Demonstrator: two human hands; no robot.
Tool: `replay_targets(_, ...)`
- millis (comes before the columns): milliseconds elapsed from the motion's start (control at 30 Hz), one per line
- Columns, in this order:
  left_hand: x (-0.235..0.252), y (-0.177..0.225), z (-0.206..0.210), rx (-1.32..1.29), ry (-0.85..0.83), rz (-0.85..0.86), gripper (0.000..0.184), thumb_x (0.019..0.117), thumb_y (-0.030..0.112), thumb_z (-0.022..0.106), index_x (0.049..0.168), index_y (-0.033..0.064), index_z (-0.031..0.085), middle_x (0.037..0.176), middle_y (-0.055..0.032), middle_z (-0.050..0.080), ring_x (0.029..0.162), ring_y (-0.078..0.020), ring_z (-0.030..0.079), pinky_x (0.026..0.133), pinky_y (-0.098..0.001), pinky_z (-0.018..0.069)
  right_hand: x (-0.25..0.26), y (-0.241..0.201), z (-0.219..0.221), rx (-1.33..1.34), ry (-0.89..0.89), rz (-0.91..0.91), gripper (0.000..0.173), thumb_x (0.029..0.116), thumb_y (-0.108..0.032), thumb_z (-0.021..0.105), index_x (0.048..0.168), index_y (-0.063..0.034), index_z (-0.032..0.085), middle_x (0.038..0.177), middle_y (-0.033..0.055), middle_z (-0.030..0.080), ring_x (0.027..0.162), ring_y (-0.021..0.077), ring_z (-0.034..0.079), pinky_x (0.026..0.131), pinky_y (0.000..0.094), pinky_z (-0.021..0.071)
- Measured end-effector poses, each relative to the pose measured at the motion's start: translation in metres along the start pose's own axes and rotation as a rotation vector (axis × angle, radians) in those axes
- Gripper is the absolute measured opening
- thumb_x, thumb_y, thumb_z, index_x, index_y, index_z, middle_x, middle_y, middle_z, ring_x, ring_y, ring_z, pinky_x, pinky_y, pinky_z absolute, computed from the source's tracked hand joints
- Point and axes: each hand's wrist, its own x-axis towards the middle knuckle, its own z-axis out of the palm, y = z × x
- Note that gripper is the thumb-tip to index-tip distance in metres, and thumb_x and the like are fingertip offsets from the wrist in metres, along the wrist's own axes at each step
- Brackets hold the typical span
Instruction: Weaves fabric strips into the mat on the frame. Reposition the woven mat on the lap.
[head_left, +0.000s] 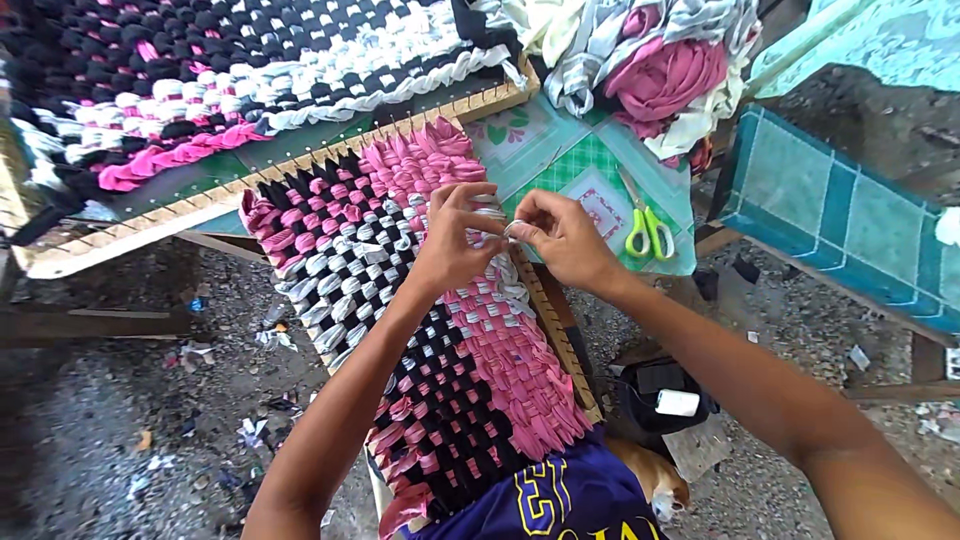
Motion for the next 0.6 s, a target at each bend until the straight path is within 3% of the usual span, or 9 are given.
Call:
replay_targets(100, 0.0, 0.007, 0.0, 0.154, 0.0, -0.001, 0.018, 0.0857, 0.037, 0.075, 0.099, 0.0273, 0.083, 0.149, -0.0017, 0.053, 0.144, -0.0332, 0.033, 0.113, -0.0609, 0.0254, -0.008, -0.001, 0.006, 0.098, 0.077, 0.091, 0.01, 0.1017, -0.013, 0.062, 0.102, -0.0029, 0.063, 0.09, 0.0074, 0.065, 0.079, 0.0134, 0.064, 0.073, 0.0296, 0.0555)
replay_targets(167, -0.004, 0.006, 0.001, 0.23, 0.006, 0.016, 0.02, 0.0861, 0.041, 0.073, 0.102, 0.0322, 0.081, 0.149, -0.0013, 0.052, 0.146, -0.0342, 0.031, 0.113, -0.0636, 0.0241, -0.01, -0.002, 0.008, 0.248, 0.082, 0.185, 0.009, 0.1024, -0.01, 0.061, 0.103, -0.0006, 0.062, 0.088, 0.0069, 0.064, 0.07, 0.01, 0.059, 0.064, 0.025, 0.0515)
replay_targets(233, -0.009, 0.004, 0.002, 0.258, 0.023, 0.043, 0.022, 0.0873, 0.042, 0.071, 0.106, 0.0337, 0.079, 0.151, -0.0034, 0.049, 0.147, -0.0357, 0.03, 0.114, -0.065, 0.0224, -0.009, -0.005, 0.01, 0.386, 0.057, 0.279, 0.008, 0.1042, -0.009, 0.057, 0.105, -0.0009, 0.06, 0.086, 0.0046, 0.065, 0.058, 0.0052, 0.05, 0.052, 0.0202, 0.0417)
replay_targets(300, -0.013, 0.003, 0.003, 0.243, 0.026, 0.037, 0.022, 0.0886, 0.041, 0.072, 0.108, 0.0327, 0.078, 0.157, -0.0052, 0.043, 0.151, -0.0363, 0.024, 0.115, -0.0661, 0.0192, -0.005, -0.008, 0.012, 0.415, 0.019, 0.316, 0.008, 0.106, -0.01, 0.054, 0.106, -0.0024, 0.058, 0.084, 0.0034, 0.063, 0.053, 0.0038, 0.045, 0.047, 0.0185, 0.0357)
replay_targets(400, -0.009, 0.011, 0.003, 0.199, -0.003, -0.012, 0.021, 0.0874, 0.035, 0.071, 0.106, 0.0273, 0.077, 0.165, -0.0074, 0.032, 0.156, -0.0365, 0.012, 0.117, -0.0697, 0.0149, -0.009, -0.015, 0.013, 0.333, 0.008, 0.281, 0.01, 0.1075, -0.013, 0.051, 0.104, -0.0042, 0.055, 0.077, 0.0026, 0.056, 0.052, 0.0048, 0.043, 0.046, 0.0185, 0.0347)
replay_targets(467, -0.006, 0.016, 0.004, 0.234, -0.021, -0.018, 0.025, 0.0888, 0.035, 0.065, 0.107, 0.0238, 0.077, 0.166, -0.0111, 0.03, 0.157, -0.0381, 0.011, 0.117, -0.07, 0.0128, -0.022, -0.029, 0.015, 0.309, 0.063, 0.271, 0.014, 0.1085, -0.015, 0.049, 0.1, -0.0054, 0.054, 0.07, 0.0007, 0.049, 0.048, 0.0036, 0.038, 0.045, 0.0168, 0.0322)
replay_targets(600, -0.01, 0.01, 0.003, 0.292, 0.003, 0.039, 0.027, 0.0944, 0.042, 0.059, 0.11, 0.0291, 0.077, 0.166, -0.0105, 0.032, 0.157, -0.0403, 0.012, 0.119, -0.0683, 0.0112, -0.012, -0.029, 0.014, 0.574, 0.144, 0.328, 0.015, 0.1078, -0.014, 0.048, 0.096, -0.0088, 0.055, 0.063, -0.0034, 0.049, 0.042, 0.0006, 0.036, 0.041, 0.0142, 0.0304)
